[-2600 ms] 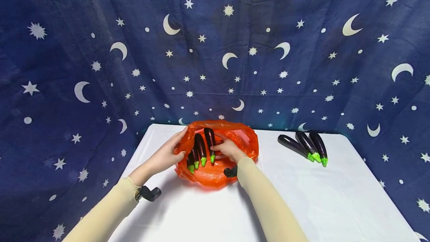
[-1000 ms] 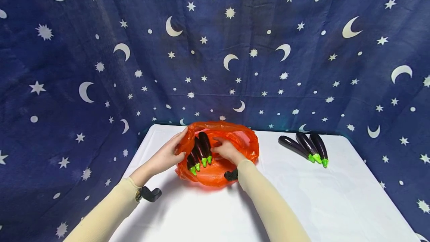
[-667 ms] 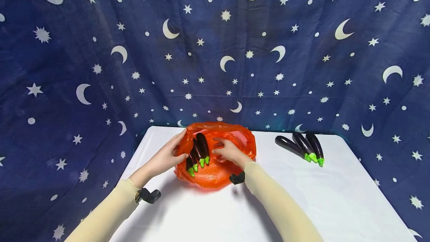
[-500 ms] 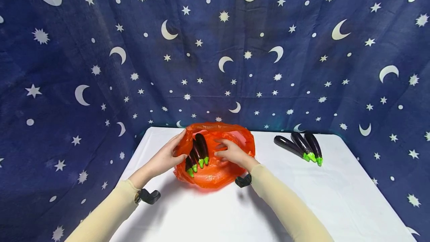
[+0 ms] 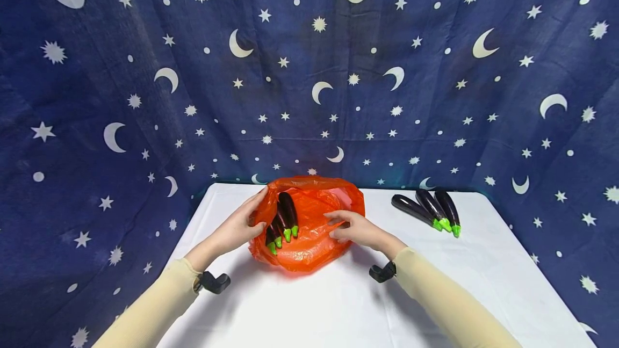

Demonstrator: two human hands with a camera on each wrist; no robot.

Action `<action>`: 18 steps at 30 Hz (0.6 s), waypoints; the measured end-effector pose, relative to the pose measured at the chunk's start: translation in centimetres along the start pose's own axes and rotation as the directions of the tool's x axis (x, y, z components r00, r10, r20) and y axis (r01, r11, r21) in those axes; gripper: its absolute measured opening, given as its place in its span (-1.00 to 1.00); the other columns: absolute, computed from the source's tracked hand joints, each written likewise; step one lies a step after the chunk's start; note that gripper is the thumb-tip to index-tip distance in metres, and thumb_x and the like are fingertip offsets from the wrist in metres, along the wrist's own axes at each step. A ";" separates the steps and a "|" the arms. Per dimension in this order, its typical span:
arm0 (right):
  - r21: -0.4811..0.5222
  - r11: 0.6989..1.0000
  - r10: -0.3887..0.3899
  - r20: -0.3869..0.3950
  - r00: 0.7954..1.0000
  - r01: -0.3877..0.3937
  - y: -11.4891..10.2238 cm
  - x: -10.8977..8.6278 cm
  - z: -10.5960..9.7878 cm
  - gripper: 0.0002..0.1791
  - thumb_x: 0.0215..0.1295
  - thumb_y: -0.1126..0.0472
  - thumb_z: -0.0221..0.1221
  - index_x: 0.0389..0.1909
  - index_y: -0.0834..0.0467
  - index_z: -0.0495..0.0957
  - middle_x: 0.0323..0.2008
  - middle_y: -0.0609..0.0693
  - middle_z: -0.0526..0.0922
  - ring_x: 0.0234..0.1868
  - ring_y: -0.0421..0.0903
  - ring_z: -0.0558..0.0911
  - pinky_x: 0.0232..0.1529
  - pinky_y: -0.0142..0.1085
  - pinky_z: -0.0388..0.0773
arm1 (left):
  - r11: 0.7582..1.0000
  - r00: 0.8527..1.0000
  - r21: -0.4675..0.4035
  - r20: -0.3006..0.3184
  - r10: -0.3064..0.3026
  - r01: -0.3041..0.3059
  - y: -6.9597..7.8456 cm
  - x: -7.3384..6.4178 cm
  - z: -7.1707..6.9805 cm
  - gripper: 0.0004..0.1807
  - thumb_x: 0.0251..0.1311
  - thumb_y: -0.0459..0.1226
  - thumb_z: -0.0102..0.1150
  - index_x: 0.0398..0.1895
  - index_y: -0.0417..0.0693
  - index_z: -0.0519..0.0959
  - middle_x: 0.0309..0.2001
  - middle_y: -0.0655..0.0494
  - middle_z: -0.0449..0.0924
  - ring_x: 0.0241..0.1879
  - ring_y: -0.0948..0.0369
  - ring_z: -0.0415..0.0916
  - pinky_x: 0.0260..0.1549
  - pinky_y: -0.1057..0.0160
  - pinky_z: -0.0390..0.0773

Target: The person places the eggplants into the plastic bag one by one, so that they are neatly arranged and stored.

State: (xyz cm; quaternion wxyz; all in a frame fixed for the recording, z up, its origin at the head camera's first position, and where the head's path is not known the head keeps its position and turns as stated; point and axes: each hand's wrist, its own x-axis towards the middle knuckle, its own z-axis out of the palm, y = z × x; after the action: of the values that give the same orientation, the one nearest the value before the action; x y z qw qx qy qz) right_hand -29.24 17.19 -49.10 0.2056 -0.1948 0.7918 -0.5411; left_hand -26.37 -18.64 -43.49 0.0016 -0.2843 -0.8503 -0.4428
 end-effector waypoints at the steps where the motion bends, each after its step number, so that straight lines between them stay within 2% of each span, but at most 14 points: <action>1: -0.010 1.000 -0.006 0.004 1.000 0.006 0.2 -0.4 -0.3 -0.40 0.33 0.16 0.33 0.38 0.07 0.49 0.24 0.31 0.50 0.01 0.09 0.65 0.05 -0.07 0.65 | 1.000 1.000 0.002 0.000 0.002 -0.002 -0.6 0.1 0.1 -0.04 0.26 -0.51 0.22 0.67 -0.02 -0.01 0.60 -0.08 0.02 0.40 -0.05 0.31 0.29 -0.05 0.40; 2: -0.016 1.000 -0.011 0.006 1.000 0.011 0.4 -0.8 -0.7 -0.41 0.33 0.15 0.32 0.38 0.08 0.50 0.23 0.31 0.51 0.01 0.06 0.64 0.04 -0.09 0.65 | 1.000 1.000 0.005 -0.001 0.000 0.000 -0.6 0.1 0.1 -0.04 0.26 -0.52 0.22 0.67 -0.01 -0.01 0.60 -0.07 0.02 0.41 -0.04 0.30 0.29 -0.05 0.39; 5: 0.004 1.000 -0.018 0.013 1.000 0.018 0.9 -2.0 -1.9 -0.43 0.35 0.18 0.31 0.37 0.17 0.50 0.21 0.35 0.51 0.04 0.16 0.63 0.05 -0.04 0.65 | 1.000 1.000 0.010 -0.002 0.000 0.000 -0.6 0.0 0.0 -0.04 0.26 -0.52 0.22 0.67 0.00 0.00 0.60 -0.06 0.02 0.42 -0.04 0.28 0.30 -0.04 0.38; 9: 0.067 0.997 -0.030 0.017 0.999 0.028 1.8 -3.7 -3.7 -0.42 0.38 0.26 0.28 0.37 0.33 0.44 0.19 0.45 0.49 0.07 0.36 0.61 0.07 0.13 0.61 | 1.000 1.000 0.012 -0.001 0.002 -0.002 -0.6 0.0 0.0 -0.03 0.25 -0.52 0.21 0.67 0.01 0.00 0.60 -0.05 0.03 0.43 -0.03 0.27 0.31 -0.04 0.37; 13: 0.053 0.998 -0.044 -0.007 0.999 0.044 2.2 -5.1 -5.4 -0.41 0.39 0.28 0.26 0.37 0.40 0.40 0.18 0.47 0.51 0.11 0.43 0.55 0.05 0.18 0.60 | 1.000 1.000 0.009 0.001 0.007 -0.007 -0.6 0.0 0.0 -0.03 0.25 -0.52 0.21 0.67 0.00 -0.01 0.60 -0.06 0.04 0.41 -0.04 0.29 0.30 -0.04 0.38; 18: 0.023 0.999 -0.032 -0.044 0.998 0.033 2.6 -6.5 -7.1 -0.39 0.38 0.25 0.28 0.38 0.39 0.40 0.17 0.45 0.52 0.16 0.45 0.51 0.04 0.16 0.61 | 1.000 1.000 0.011 -0.001 0.010 -0.010 -0.6 0.0 -0.1 -0.03 0.25 -0.52 0.21 0.67 -0.02 -0.01 0.60 -0.07 0.04 0.42 -0.04 0.28 0.31 -0.05 0.37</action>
State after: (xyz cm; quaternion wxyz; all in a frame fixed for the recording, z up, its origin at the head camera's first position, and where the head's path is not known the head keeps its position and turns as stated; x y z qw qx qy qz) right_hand -27.80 27.03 -48.40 0.1815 -0.1934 0.7865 -0.5578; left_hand -26.70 -18.96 -43.90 0.0061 -0.2884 -0.8514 -0.4381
